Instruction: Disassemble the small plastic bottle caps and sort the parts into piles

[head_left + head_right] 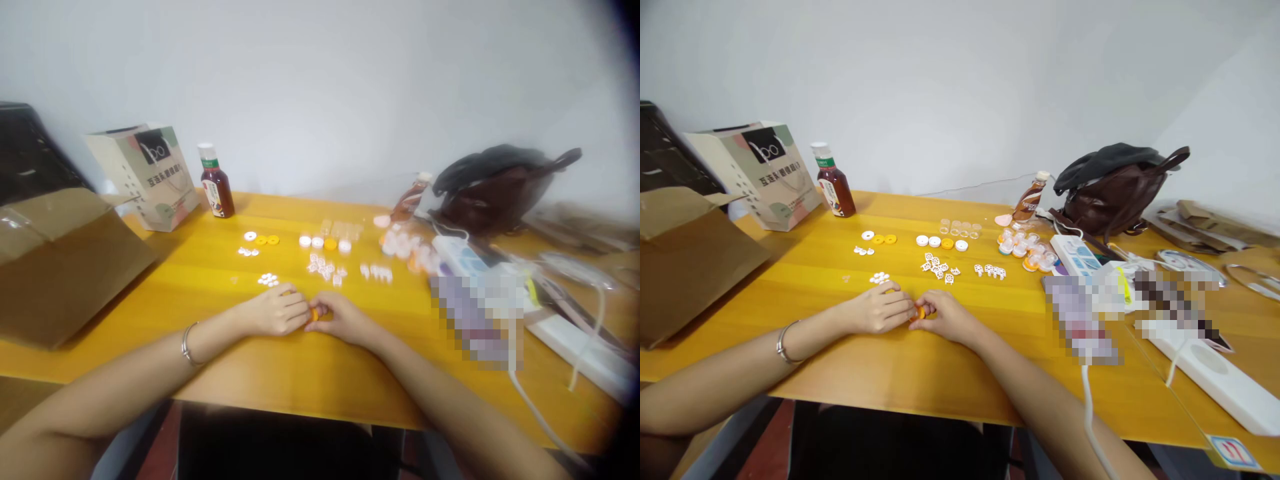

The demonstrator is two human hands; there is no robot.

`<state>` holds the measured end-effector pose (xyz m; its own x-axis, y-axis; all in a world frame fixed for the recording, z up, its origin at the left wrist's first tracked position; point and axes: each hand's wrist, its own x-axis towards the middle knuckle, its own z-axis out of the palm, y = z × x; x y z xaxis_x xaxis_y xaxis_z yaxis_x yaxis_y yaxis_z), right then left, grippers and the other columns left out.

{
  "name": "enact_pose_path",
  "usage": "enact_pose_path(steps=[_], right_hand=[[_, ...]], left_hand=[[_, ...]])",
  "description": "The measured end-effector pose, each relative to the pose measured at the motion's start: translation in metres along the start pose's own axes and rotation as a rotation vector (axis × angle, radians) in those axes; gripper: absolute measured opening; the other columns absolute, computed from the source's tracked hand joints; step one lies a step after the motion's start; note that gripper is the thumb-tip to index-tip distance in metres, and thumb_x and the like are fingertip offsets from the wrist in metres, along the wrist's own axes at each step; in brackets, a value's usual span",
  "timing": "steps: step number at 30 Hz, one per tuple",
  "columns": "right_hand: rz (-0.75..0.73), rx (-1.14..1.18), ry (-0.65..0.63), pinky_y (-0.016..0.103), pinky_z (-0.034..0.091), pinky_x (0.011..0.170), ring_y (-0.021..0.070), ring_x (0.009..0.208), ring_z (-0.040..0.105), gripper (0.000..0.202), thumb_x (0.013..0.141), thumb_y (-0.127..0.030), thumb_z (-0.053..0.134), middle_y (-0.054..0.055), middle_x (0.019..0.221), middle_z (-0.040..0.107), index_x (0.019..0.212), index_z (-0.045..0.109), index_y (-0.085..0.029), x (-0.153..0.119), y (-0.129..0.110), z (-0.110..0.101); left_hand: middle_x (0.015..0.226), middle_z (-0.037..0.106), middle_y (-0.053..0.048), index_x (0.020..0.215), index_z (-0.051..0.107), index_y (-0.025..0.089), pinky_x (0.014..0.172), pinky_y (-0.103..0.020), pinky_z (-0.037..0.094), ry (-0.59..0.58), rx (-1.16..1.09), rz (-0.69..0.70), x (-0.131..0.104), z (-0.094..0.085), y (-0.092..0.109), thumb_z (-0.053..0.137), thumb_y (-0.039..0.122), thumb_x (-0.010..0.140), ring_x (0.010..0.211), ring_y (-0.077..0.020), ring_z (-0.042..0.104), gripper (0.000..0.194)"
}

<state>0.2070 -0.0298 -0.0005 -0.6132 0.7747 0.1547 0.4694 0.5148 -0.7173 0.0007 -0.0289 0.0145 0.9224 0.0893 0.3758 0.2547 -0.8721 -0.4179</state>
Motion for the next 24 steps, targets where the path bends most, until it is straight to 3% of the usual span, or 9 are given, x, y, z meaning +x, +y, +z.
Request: enact_pose_path(steps=[11, 24], right_hand=[[0.026, 0.006, -0.007, 0.024, 0.041, 0.060, 0.0117, 0.064, 0.049, 0.029, 0.065, -0.038, 0.072, -0.002, 0.068, 0.052, 0.077, 0.056, -0.018, 0.0006, 0.0006, -0.0001], [0.018, -0.022, -0.022, 0.024, 0.041, 0.062, 0.0121, 0.066, 0.050, 0.029, 0.065, -0.039, 0.072, -0.002, 0.070, 0.055, 0.077, 0.057, -0.018, -0.0003, -0.0017, -0.0024]], left_hand=[[0.091, 0.064, -0.007, 0.092, 0.057, 0.015, 0.072, -0.030, 0.040, 0.017, -0.031, -0.004, 0.0013, 0.0004, -0.0008, 0.045, 0.015, 0.089, 0.082, -0.0144, 0.056, 0.013], [0.078, 0.062, -0.001, 0.085, 0.054, 0.017, 0.074, -0.030, 0.034, 0.039, -0.200, -0.178, 0.0043, 0.0031, -0.0017, 0.043, 0.024, 0.091, 0.075, -0.0123, 0.054, 0.014]])
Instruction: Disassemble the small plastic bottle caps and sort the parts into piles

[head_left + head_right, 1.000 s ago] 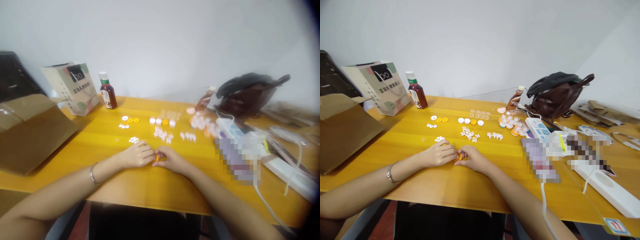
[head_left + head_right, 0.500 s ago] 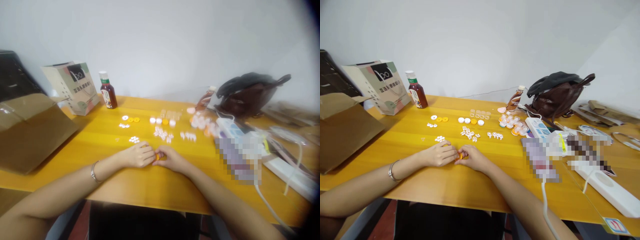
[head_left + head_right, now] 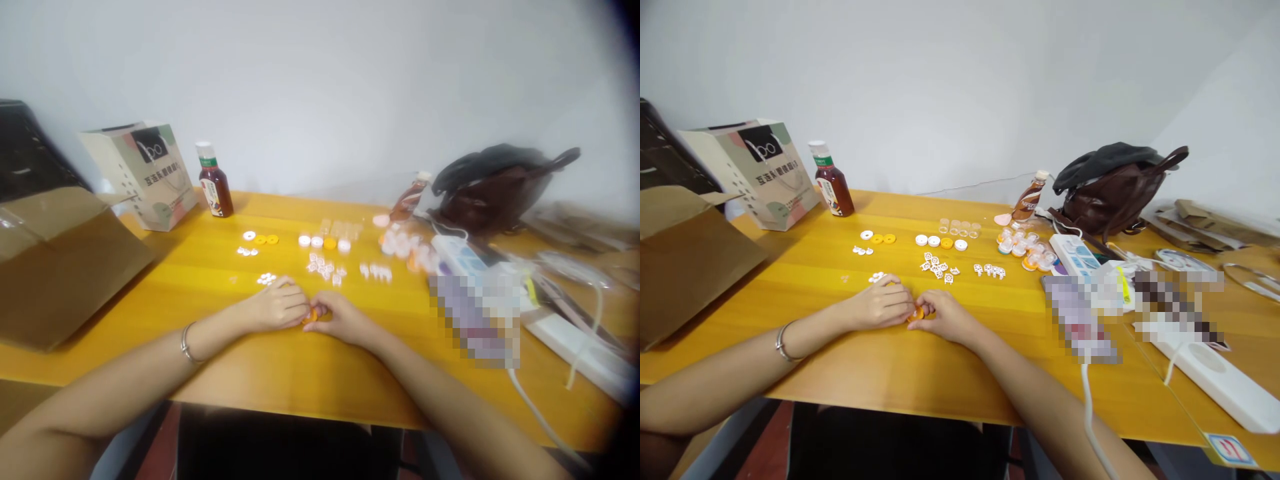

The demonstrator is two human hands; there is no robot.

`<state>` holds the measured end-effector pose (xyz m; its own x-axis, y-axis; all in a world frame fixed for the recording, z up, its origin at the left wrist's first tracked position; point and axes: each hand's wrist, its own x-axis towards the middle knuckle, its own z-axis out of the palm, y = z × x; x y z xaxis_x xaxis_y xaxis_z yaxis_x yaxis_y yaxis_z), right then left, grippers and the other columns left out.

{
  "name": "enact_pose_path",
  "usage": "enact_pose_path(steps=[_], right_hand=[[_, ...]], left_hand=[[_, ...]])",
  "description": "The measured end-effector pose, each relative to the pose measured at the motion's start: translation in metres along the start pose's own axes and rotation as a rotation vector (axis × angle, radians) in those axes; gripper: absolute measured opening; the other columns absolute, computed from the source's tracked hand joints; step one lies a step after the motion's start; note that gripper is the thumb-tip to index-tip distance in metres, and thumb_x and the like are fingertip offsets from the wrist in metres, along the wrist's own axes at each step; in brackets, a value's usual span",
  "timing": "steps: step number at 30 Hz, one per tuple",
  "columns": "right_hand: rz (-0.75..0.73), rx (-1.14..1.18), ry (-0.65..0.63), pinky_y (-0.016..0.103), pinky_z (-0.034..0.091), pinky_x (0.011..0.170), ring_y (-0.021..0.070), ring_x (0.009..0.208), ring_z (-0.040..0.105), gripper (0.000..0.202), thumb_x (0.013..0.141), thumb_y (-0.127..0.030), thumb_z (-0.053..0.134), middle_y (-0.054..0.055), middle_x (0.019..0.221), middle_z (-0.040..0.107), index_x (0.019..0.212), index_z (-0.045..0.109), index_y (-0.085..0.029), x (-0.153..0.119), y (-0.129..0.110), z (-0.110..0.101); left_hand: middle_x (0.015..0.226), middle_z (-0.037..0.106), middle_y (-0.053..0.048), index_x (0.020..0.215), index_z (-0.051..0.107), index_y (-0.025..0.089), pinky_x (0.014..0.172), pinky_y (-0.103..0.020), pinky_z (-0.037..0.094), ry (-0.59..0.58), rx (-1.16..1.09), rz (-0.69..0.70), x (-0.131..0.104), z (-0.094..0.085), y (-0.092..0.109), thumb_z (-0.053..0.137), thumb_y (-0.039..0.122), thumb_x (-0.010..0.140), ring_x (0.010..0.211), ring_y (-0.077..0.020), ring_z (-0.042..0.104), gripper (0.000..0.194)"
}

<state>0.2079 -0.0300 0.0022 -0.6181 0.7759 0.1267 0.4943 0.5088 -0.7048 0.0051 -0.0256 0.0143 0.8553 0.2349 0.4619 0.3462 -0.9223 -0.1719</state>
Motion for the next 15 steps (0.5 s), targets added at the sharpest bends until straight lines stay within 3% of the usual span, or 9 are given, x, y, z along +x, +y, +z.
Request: enact_pose_path(steps=[5, 11, 15], right_hand=[[0.014, -0.002, -0.004, 0.027, 0.042, 0.068, 0.0142, 0.072, 0.053, 0.030, 0.066, -0.038, 0.071, 0.001, 0.077, 0.059, 0.086, 0.059, -0.018, -0.002, -0.002, -0.001], [0.018, -0.015, -0.014, 0.027, 0.042, 0.067, 0.0141, 0.072, 0.053, 0.030, 0.067, -0.038, 0.071, 0.001, 0.079, 0.059, 0.087, 0.058, -0.019, -0.002, -0.003, -0.001], [0.023, -0.024, -0.017, 0.026, 0.041, 0.067, 0.0139, 0.072, 0.053, 0.032, 0.068, -0.038, 0.070, 0.001, 0.079, 0.059, 0.089, 0.057, -0.019, -0.002, -0.004, -0.002]], left_hand=[[0.078, 0.061, -0.002, 0.084, 0.055, 0.017, 0.074, -0.030, 0.033, -0.052, 0.047, -0.099, -0.007, -0.019, -0.015, 0.041, 0.023, 0.089, 0.075, -0.0130, 0.052, 0.016], [0.072, 0.060, -0.002, 0.073, 0.056, 0.017, 0.067, -0.027, 0.034, -0.348, 0.123, -0.467, -0.032, -0.062, -0.052, 0.046, 0.020, 0.082, 0.067, -0.0136, 0.053, 0.014], [0.066, 0.061, -0.003, 0.064, 0.055, 0.016, 0.058, -0.025, 0.033, -0.529, 0.184, -0.656, -0.049, -0.074, -0.066, 0.048, 0.015, 0.074, 0.058, -0.0134, 0.052, 0.012]])
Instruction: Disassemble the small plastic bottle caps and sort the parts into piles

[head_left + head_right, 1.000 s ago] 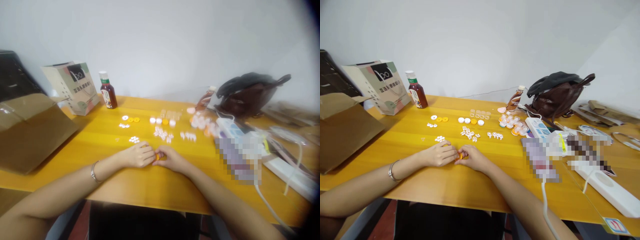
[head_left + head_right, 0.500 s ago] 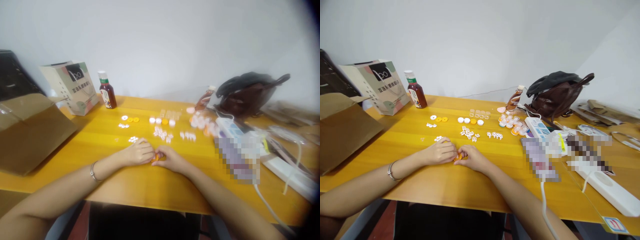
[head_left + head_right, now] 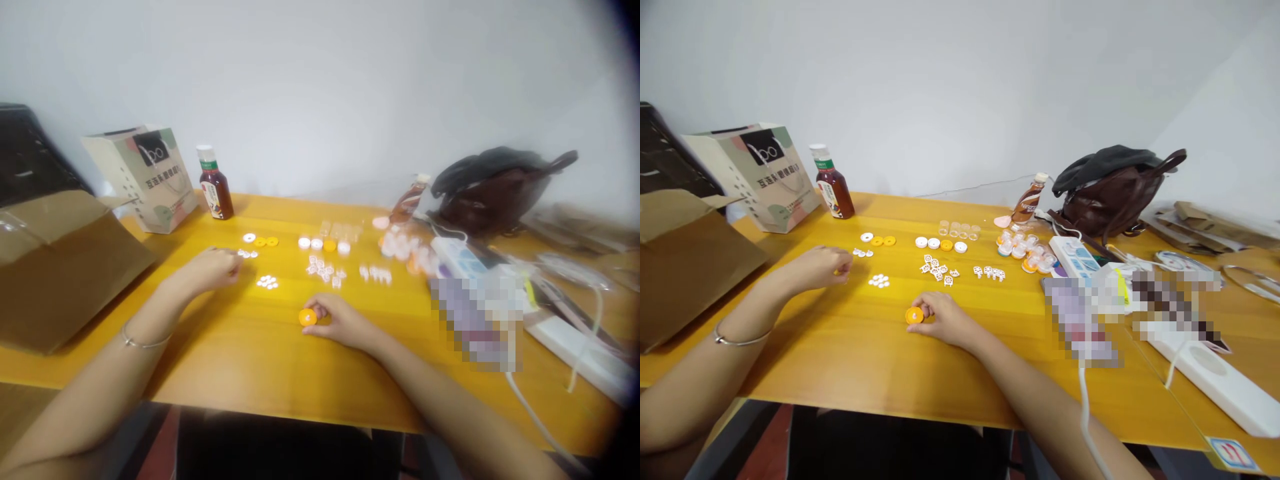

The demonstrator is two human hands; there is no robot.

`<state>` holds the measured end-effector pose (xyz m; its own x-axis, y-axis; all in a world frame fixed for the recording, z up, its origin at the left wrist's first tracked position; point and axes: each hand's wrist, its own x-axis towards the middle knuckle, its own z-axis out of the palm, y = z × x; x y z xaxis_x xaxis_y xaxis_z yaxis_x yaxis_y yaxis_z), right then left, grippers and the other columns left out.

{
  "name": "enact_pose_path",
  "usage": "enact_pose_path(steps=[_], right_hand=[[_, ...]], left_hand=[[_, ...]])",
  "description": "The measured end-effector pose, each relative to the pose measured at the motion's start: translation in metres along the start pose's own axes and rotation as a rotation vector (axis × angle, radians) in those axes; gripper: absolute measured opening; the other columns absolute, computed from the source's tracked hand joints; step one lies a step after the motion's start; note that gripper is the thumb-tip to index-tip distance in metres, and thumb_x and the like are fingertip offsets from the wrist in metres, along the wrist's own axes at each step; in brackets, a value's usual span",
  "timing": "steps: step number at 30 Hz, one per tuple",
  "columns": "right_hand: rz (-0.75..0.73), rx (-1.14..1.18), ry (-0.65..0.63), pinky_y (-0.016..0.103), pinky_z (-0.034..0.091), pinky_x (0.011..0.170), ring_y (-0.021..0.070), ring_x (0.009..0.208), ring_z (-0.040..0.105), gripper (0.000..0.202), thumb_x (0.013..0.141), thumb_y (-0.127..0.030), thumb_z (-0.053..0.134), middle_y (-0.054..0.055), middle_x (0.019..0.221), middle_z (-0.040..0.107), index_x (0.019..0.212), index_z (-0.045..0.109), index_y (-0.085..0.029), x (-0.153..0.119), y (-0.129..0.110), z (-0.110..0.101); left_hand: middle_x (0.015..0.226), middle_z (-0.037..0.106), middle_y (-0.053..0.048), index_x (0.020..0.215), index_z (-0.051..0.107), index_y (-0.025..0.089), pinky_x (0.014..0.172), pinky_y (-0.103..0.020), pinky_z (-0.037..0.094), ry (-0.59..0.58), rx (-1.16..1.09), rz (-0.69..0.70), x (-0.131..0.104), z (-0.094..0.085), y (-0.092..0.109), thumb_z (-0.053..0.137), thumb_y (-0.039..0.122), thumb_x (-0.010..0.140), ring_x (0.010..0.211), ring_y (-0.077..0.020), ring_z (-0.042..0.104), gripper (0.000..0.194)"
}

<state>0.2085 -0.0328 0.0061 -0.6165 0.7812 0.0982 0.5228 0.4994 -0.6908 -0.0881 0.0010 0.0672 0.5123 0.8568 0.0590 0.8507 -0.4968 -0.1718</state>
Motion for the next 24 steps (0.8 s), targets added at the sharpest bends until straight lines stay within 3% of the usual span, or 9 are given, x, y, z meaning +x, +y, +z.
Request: enact_pose_path(steps=[5, 12, 20, 24], right_hand=[[0.004, 0.006, -0.011, 0.027, 0.041, 0.067, 0.0143, 0.073, 0.052, 0.031, 0.069, -0.036, 0.069, 0.001, 0.080, 0.058, 0.091, 0.056, -0.020, 0.000, -0.001, -0.001], [-0.002, 0.004, -0.012, 0.027, 0.041, 0.069, 0.0148, 0.074, 0.053, 0.031, 0.069, -0.036, 0.069, 0.001, 0.081, 0.059, 0.092, 0.056, -0.019, -0.001, -0.001, -0.001], [0.005, 0.000, -0.011, 0.027, 0.041, 0.068, 0.0147, 0.073, 0.053, 0.031, 0.069, -0.036, 0.069, 0.001, 0.080, 0.059, 0.090, 0.057, -0.019, 0.000, -0.001, 0.000], [-0.004, -0.003, -0.008, 0.027, 0.040, 0.068, 0.0146, 0.073, 0.052, 0.030, 0.068, -0.036, 0.069, 0.001, 0.079, 0.058, 0.089, 0.056, -0.019, 0.000, -0.001, 0.000]], left_hand=[[0.059, 0.062, -0.004, 0.058, 0.056, 0.016, 0.048, -0.024, 0.028, -0.136, 0.059, -0.121, -0.003, 0.006, -0.003, 0.049, 0.017, 0.068, 0.050, -0.0142, 0.051, 0.012], [0.064, 0.064, -0.009, 0.061, 0.059, 0.015, 0.052, -0.026, 0.034, -0.214, 0.070, -0.118, 0.000, 0.010, 0.003, 0.043, 0.015, 0.068, 0.056, -0.0189, 0.057, 0.018], [0.073, 0.065, -0.010, 0.067, 0.062, 0.015, 0.062, -0.029, 0.040, -0.314, 0.056, -0.193, 0.002, 0.000, 0.013, 0.044, 0.013, 0.069, 0.069, -0.0227, 0.061, 0.018], [0.071, 0.064, -0.010, 0.067, 0.062, 0.014, 0.060, -0.028, 0.039, -0.317, 0.057, -0.206, -0.002, -0.008, 0.019, 0.044, 0.013, 0.072, 0.067, -0.0221, 0.060, 0.019]])
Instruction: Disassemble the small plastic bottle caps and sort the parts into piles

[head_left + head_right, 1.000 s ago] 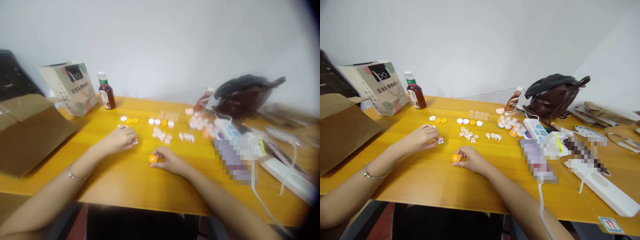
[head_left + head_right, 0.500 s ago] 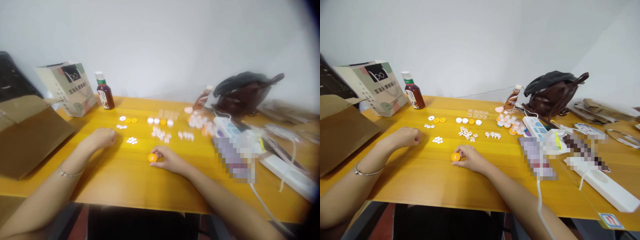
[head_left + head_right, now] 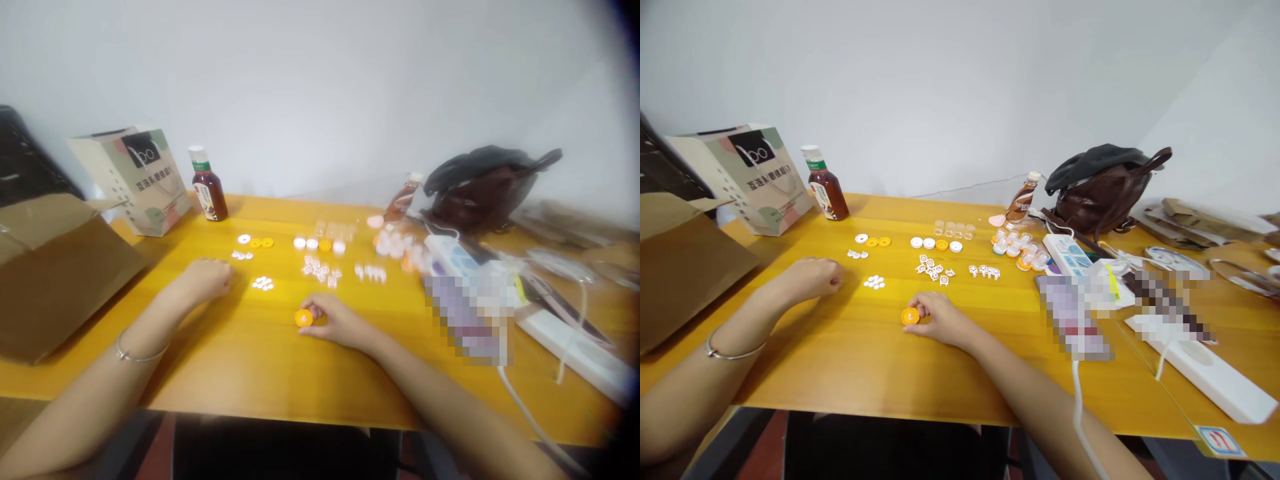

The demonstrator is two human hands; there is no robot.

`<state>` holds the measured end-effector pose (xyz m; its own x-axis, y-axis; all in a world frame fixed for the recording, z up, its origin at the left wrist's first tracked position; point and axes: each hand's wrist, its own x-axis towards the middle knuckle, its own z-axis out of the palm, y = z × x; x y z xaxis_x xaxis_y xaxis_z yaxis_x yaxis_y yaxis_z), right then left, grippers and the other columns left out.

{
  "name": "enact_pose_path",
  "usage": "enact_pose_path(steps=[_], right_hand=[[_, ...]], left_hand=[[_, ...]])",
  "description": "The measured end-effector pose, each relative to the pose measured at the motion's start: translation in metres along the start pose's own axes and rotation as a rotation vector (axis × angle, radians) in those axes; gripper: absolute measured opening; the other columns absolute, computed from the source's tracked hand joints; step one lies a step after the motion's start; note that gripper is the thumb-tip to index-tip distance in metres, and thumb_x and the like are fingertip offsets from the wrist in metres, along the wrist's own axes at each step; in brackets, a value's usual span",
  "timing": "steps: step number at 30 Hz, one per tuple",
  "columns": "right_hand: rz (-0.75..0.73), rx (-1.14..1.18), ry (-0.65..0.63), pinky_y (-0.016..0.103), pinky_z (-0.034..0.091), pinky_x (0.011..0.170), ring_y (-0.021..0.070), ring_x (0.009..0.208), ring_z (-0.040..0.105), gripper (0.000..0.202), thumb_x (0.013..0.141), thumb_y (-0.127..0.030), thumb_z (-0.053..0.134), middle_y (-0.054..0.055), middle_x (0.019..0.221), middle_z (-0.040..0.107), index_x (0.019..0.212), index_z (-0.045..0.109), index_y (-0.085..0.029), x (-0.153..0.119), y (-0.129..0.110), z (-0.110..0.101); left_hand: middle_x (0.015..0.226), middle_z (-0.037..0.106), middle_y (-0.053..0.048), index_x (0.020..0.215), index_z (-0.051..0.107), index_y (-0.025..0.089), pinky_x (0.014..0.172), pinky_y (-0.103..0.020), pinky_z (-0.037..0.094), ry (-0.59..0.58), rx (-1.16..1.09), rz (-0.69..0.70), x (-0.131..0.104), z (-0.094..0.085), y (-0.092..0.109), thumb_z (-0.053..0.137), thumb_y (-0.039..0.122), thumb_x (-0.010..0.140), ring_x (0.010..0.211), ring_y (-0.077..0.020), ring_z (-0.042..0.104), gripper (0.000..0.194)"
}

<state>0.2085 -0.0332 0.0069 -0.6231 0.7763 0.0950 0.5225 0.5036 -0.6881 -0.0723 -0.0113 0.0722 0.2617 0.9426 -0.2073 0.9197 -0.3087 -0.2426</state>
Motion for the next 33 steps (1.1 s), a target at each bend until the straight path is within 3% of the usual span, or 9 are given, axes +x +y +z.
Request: enact_pose_path(steps=[2, 5, 9, 12, 16, 33], right_hand=[[-0.008, 0.002, 0.002, 0.027, 0.040, 0.068, 0.0147, 0.074, 0.052, 0.031, 0.069, -0.037, 0.069, 0.001, 0.080, 0.058, 0.090, 0.056, -0.019, 0.000, 0.001, 0.000], [-0.006, 0.013, 0.003, 0.027, 0.041, 0.069, 0.0146, 0.073, 0.052, 0.035, 0.068, -0.038, 0.069, 0.001, 0.080, 0.058, 0.094, 0.055, -0.019, 0.000, 0.002, 0.001], [0.001, 0.023, 0.014, 0.026, 0.041, 0.068, 0.0136, 0.071, 0.052, 0.035, 0.068, -0.033, 0.069, 0.000, 0.079, 0.057, 0.096, 0.054, -0.019, -0.001, 0.000, 0.001], [-0.019, 0.026, 0.014, 0.026, 0.041, 0.065, 0.0128, 0.070, 0.051, 0.029, 0.069, -0.030, 0.067, -0.001, 0.077, 0.054, 0.092, 0.052, -0.019, -0.001, -0.002, 0.000], [-0.051, 0.058, 0.035, 0.025, 0.041, 0.063, 0.0119, 0.068, 0.049, 0.027, 0.070, -0.026, 0.065, -0.002, 0.075, 0.052, 0.090, 0.048, -0.019, -0.001, -0.002, 0.001], [-0.053, 0.075, -0.003, 0.025, 0.044, 0.066, 0.0124, 0.072, 0.051, 0.030, 0.070, -0.029, 0.067, -0.001, 0.079, 0.052, 0.090, 0.048, -0.020, -0.002, -0.001, -0.004]], left_hand=[[0.070, 0.063, -0.009, 0.067, 0.061, 0.014, 0.058, -0.027, 0.038, 0.032, -0.033, 0.032, -0.005, -0.003, 0.003, 0.043, 0.016, 0.076, 0.065, -0.0202, 0.059, 0.020], [0.071, 0.062, -0.006, 0.071, 0.059, 0.015, 0.060, -0.026, 0.038, 0.173, -0.136, 0.200, -0.009, -0.003, 0.016, 0.041, 0.023, 0.083, 0.065, -0.0169, 0.057, 0.023], [0.082, 0.060, -0.006, 0.090, 0.059, 0.016, 0.070, -0.030, 0.041, 0.446, -0.272, 0.497, -0.004, 0.009, 0.049, 0.039, 0.030, 0.089, 0.074, -0.0170, 0.056, 0.024], [0.092, 0.060, -0.007, 0.107, 0.053, 0.017, 0.075, -0.033, 0.042, 0.532, -0.366, 0.683, 0.000, 0.023, 0.075, 0.044, 0.032, 0.088, 0.080, -0.0178, 0.056, 0.026], [0.092, 0.060, -0.006, 0.097, 0.055, 0.016, 0.073, -0.032, 0.043, 0.540, -0.389, 0.740, 0.001, 0.032, 0.093, 0.045, 0.026, 0.087, 0.080, -0.0173, 0.056, 0.017], [0.099, 0.059, -0.006, 0.102, 0.054, 0.018, 0.082, -0.032, 0.042, 0.413, -0.677, 0.745, 0.003, 0.033, 0.091, 0.053, 0.026, 0.083, 0.091, -0.0176, 0.054, 0.020]])
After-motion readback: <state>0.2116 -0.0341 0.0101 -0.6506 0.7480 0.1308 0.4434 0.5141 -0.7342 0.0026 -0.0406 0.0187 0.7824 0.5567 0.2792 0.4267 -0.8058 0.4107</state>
